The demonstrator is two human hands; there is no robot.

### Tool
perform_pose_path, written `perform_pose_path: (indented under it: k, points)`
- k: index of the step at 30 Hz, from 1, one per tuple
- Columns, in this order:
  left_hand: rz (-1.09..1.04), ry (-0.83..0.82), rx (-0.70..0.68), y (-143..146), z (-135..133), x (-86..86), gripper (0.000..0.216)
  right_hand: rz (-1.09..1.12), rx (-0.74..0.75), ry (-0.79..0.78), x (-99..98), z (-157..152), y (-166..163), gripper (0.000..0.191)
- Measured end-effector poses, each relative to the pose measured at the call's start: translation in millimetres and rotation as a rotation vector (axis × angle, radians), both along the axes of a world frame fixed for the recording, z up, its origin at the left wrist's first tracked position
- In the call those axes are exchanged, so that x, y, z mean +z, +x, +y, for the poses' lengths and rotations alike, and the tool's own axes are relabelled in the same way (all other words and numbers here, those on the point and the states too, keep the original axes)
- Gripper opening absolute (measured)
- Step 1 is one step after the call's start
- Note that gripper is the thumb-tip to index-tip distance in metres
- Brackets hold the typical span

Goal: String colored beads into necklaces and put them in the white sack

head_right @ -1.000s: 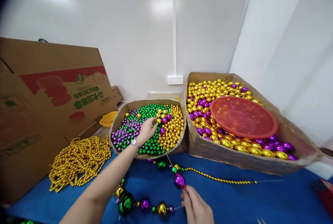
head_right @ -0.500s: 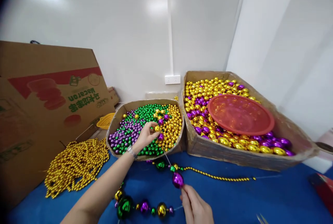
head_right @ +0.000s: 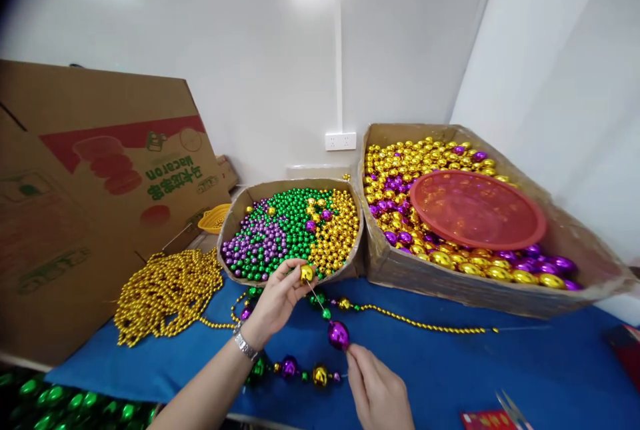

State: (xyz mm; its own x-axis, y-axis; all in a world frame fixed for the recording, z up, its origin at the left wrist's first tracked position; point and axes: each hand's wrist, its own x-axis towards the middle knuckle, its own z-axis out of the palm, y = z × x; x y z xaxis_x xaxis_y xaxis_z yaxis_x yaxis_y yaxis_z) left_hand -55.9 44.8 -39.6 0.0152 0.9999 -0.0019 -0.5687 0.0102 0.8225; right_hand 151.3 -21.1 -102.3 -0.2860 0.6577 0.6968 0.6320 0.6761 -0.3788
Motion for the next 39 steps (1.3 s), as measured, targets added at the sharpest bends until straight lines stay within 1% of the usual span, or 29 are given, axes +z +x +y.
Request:
perform_pose_path:
  k: [8,10,12,15,17,20,22,25,28,30,32,34,36,39]
  points:
    - [0.065,0.042,0.019,4,-9,3.8,0.023,-0.042,0.003,0.019,-2.2,-3,5,0.022]
    - [0.139,0.081,0.047,5,-12,5.0,0.023,-0.037,0.011,0.009,-1.6,-4,5,0.023]
    - [0.259,0.150,0.087,7,-15,5.8,0.025,-0.027,0.020,-0.011,-0.4,-4,4,0.023]
    - [0.400,0.245,0.080,12,-22,6.0,0.032,-0.011,0.019,-0.067,2.2,-6,2,0.024]
    - [0.387,0.242,0.068,15,-25,5.0,0.038,0.005,0.021,-0.104,3.5,-7,1,0.024]
    - [0.301,0.177,0.080,19,-29,1.3,0.048,0.040,0.033,-0.150,3.8,-8,1,0.027]
    - [0.280,0.152,0.057,21,-31,-2.1,0.051,0.070,0.040,-0.189,2.5,-8,2,0.028]
    - [0.265,0.142,0.044,24,-34,-6.9,0.053,0.128,0.051,-0.306,-2.1,-10,3,0.025]
    - [0.242,0.115,0.093,26,-35,-11.0,0.058,0.224,0.067,-0.535,-9.0,-12,4,0.022]
    - [0.251,0.106,0.104,27,-36,-14.2,0.060,0.314,0.112,-0.696,-14.5,-12,4,0.026]
    - [0.276,0.108,0.081,28,-39,-18.0,0.060,0.412,0.181,-0.823,-20.2,-12,4,0.033]
    - [0.300,0.108,0.050,30,-42,-20.9,0.059,0.506,0.239,-0.906,-25.6,-11,4,0.041]
    - [0.308,0.112,0.007,31,-46,-21.1,0.060,0.591,0.273,-0.954,-29.4,-10,3,0.046]
    - [0.297,0.156,-0.086,28,-45,-16.0,0.059,0.716,0.261,-0.979,-29.6,-9,2,0.051]
